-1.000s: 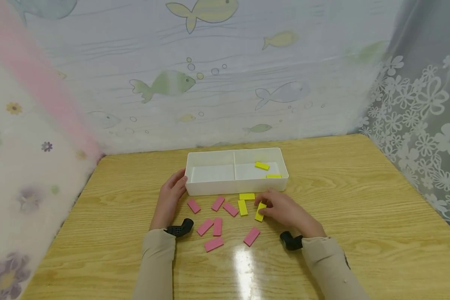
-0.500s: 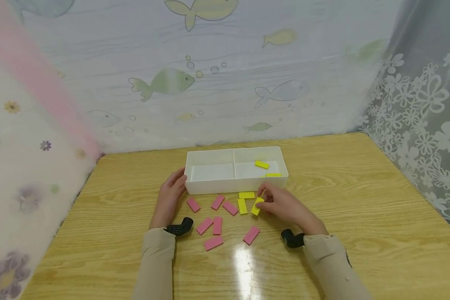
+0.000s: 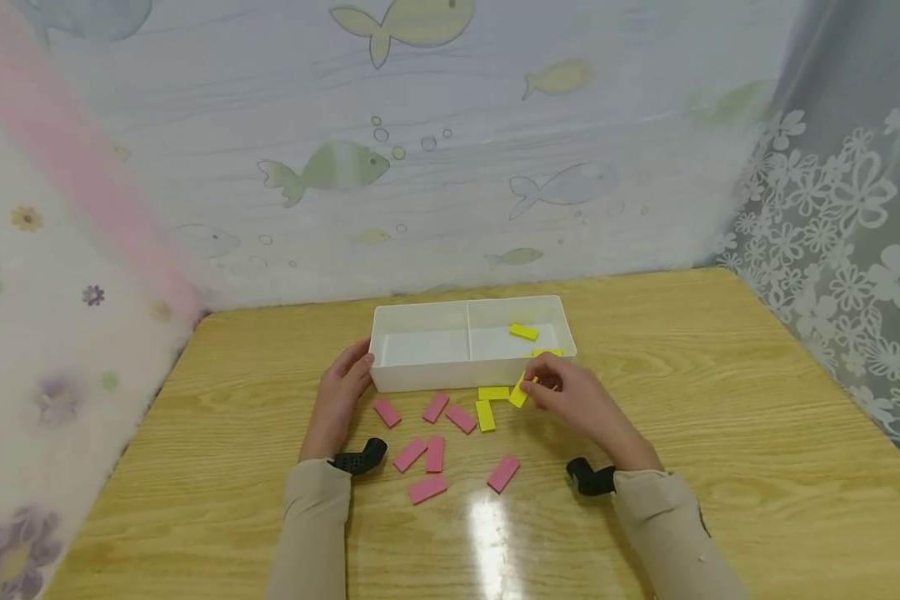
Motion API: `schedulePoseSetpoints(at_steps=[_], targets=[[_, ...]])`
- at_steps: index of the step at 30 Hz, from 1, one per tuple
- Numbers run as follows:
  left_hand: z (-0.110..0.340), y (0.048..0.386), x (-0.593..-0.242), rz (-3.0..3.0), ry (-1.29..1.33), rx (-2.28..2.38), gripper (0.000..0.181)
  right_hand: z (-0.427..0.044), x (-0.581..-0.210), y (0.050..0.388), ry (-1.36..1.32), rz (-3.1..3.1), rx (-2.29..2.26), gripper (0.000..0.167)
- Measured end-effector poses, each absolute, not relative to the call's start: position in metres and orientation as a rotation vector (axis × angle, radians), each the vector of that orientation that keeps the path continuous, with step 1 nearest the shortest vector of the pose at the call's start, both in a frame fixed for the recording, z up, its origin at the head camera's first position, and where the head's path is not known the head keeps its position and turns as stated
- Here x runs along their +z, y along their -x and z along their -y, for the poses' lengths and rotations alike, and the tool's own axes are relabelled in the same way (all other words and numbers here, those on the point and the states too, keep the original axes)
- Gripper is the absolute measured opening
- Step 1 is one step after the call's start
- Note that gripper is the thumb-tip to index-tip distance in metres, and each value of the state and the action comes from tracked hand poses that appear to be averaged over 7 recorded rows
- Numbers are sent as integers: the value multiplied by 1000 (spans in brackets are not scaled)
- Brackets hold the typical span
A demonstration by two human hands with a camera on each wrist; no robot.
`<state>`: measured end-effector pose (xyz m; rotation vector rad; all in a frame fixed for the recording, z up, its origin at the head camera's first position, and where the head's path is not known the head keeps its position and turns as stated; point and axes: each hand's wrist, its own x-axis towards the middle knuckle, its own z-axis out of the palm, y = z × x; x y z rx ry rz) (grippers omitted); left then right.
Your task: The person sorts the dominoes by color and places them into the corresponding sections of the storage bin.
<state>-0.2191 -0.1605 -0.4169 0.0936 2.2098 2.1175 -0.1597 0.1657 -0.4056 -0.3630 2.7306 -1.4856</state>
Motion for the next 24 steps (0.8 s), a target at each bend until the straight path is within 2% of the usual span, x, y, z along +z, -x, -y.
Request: schedulePoseSetpoints(at_steps=[12,24], targets=[[162,223,-423,-2191,-86,2146,48,-177,-405,161,150,-2693,-1819,33],[164,231,-436,-2213,-55,2159,45,-184,-410,163,100,-2645,-1903,36]])
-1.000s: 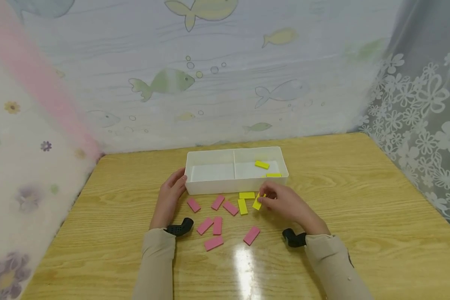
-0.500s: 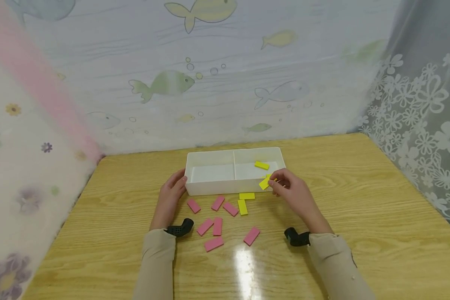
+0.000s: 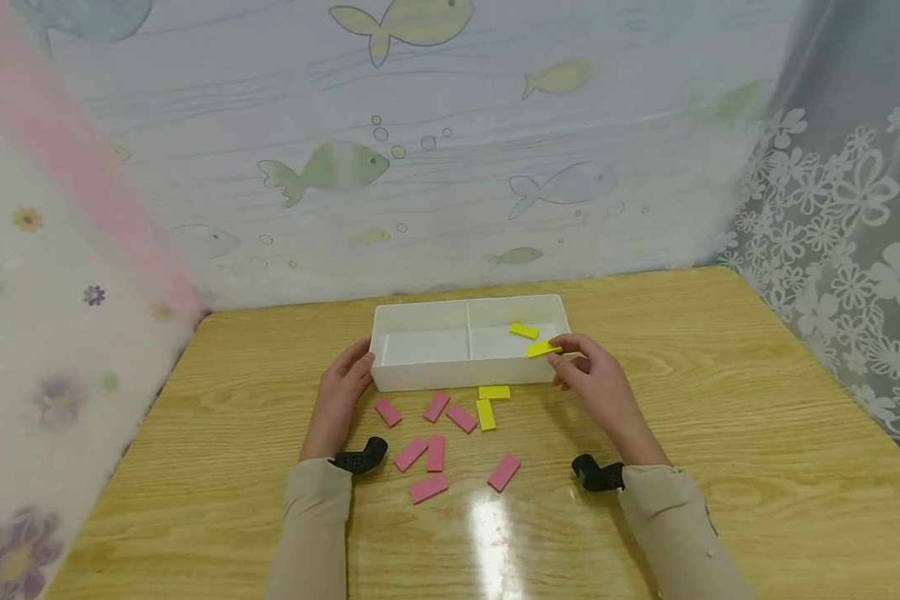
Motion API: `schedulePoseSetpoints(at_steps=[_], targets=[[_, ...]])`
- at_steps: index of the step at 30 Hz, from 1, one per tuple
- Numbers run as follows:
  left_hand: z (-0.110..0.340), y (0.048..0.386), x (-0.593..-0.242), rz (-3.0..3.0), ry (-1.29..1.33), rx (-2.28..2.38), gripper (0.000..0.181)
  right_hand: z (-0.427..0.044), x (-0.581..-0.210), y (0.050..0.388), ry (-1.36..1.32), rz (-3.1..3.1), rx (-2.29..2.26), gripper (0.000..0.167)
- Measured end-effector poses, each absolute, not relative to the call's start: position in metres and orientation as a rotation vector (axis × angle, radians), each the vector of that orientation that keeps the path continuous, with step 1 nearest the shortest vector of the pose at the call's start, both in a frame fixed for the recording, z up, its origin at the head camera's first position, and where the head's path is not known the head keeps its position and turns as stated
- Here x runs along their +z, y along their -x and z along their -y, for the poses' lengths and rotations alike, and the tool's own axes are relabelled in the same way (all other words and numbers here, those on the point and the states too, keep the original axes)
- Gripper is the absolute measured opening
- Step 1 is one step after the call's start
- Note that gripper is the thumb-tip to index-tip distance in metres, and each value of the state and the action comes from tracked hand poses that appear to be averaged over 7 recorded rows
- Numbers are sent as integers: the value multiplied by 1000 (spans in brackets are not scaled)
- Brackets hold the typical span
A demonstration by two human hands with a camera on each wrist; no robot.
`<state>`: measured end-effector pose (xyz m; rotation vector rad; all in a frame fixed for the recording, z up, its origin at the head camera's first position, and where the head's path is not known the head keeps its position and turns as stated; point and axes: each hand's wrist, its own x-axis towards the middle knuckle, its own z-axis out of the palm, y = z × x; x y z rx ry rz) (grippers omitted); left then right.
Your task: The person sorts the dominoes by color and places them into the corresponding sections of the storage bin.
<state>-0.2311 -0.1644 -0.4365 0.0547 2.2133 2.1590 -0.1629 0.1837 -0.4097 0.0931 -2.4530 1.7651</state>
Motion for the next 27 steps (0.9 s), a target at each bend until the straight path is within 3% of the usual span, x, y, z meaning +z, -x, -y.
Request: schedulePoseSetpoints(at_steps=[17,27], targets=[[166,231,-439,-2216,-52,2154,46,-184,-417,167,-15,2304,1991,40],[161,220,-420,-2197,-107,2141,49,-185,-418,166,-68,2263,2030,40]])
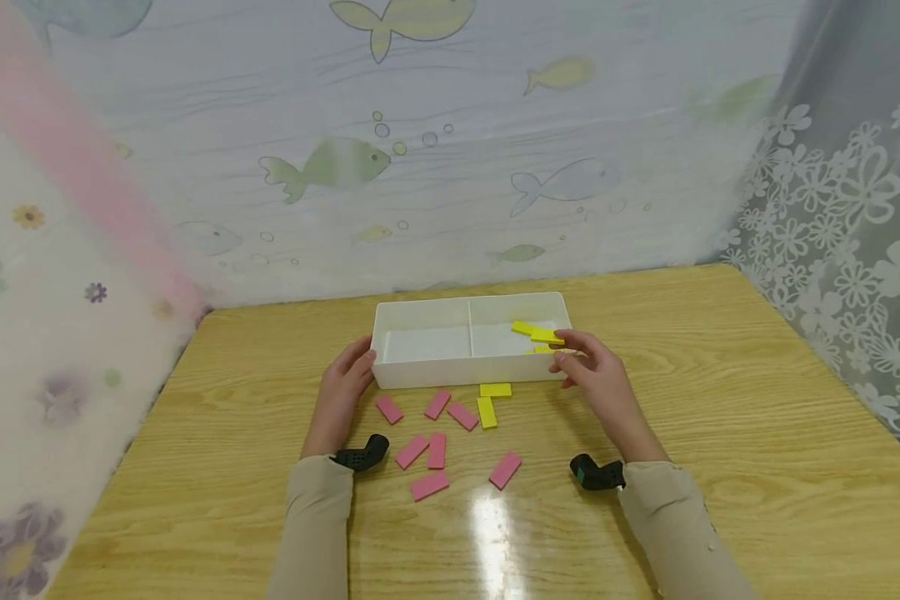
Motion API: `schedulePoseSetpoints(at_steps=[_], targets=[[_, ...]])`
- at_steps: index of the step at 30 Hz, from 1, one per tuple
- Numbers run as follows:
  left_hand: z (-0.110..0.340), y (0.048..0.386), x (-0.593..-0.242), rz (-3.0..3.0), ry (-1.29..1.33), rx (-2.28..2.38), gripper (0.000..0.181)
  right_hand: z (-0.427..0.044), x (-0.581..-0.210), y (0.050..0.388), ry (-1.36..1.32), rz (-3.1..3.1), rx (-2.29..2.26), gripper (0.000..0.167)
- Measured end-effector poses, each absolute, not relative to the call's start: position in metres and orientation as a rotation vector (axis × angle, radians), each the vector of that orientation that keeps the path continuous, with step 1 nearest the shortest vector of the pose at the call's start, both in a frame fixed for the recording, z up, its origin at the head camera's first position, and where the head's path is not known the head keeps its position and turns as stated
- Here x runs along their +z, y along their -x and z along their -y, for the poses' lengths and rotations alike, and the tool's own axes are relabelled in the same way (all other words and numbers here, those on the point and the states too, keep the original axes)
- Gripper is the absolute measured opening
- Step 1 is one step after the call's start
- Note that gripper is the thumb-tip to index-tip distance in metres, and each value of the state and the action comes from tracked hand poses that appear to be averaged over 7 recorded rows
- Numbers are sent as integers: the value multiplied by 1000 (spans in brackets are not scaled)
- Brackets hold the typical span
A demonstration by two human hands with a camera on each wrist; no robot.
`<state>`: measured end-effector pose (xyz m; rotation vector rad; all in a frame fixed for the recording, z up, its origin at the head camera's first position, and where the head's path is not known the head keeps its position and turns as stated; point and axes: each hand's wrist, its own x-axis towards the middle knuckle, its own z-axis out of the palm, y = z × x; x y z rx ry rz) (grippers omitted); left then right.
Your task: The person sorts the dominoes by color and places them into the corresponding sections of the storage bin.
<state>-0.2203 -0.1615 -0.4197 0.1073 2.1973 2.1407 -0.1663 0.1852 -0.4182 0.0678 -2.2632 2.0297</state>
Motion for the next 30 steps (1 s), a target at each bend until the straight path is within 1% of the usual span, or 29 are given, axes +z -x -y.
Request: schedulePoseSetpoints(at_steps=[13,19,25,30], targets=[[161,221,-420,-2198,-95,2141,49,-186,-418,165,-100,2299,1988,44],[163,226,-427,-2182,-83,2158,47,-186,-417,164,-119,2315,1972,46],[166,232,-438,-2204,-87,2165,47,-185,-415,163,-96,2341,1960,42],[165,231,-435,-2181,-67,2167,46,-185,-414,162,-67,2374,1946,42]])
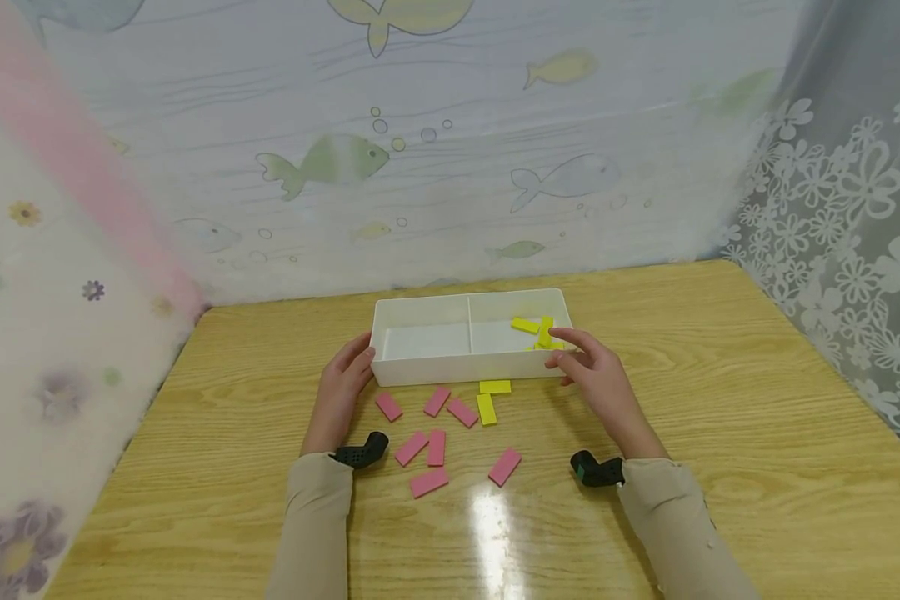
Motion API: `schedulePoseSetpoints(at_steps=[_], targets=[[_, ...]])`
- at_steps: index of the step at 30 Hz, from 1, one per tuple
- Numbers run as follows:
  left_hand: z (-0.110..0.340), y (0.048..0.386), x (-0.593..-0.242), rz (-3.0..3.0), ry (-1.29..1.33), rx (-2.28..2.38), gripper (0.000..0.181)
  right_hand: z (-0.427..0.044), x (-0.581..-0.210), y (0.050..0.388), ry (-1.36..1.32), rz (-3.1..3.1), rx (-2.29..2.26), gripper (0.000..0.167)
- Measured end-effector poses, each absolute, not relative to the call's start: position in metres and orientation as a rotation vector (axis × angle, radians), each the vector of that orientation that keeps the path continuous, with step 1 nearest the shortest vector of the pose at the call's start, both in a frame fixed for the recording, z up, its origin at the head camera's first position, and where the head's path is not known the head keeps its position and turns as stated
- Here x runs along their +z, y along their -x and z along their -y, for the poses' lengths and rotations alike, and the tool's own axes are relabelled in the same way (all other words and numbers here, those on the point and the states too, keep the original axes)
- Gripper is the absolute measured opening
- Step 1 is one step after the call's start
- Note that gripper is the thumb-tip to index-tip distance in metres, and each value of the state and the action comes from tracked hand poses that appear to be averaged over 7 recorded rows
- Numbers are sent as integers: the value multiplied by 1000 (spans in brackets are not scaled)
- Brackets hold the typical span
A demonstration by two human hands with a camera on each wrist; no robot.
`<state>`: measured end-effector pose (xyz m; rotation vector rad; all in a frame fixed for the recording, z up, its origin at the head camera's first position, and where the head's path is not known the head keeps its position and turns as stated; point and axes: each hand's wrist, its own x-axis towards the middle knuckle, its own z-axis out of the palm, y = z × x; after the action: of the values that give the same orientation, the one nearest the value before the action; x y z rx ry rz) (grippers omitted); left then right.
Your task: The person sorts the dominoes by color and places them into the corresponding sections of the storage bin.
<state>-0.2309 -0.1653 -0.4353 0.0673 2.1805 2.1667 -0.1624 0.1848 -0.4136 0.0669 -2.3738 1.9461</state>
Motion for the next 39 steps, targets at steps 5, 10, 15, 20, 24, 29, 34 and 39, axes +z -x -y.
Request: schedulePoseSetpoints(at_steps=[5,10,15,20,24,29,34,39], targets=[[163,224,-425,-2187,-63,2145,46,-184,-413,162,-65,2389,1953,40],[161,220,-420,-2210,-88,2128,48,-185,-414,162,-71,2393,1945,40],[161,220,-419,-2197,-91,2137,48,-185,-414,163,-78,2399,1937,39],[161,220,-418,-2189,-87,2139,46,-185,-416,163,-96,2393,1935,37],[160,220,-417,-2199,-90,2134,51,-186,-418,165,-129,2366,1941,32],[160,221,-417,-2210,-104,2131,58,-186,-418,166,-161,2358,1929,31],[160,221,-417,-2211,-97,2132,58,-185,-416,165,-173,2349,1917,30],[160,220,-418,-2208,-78,2129,58,-183,-416,165,-222,2344,1939,33]])
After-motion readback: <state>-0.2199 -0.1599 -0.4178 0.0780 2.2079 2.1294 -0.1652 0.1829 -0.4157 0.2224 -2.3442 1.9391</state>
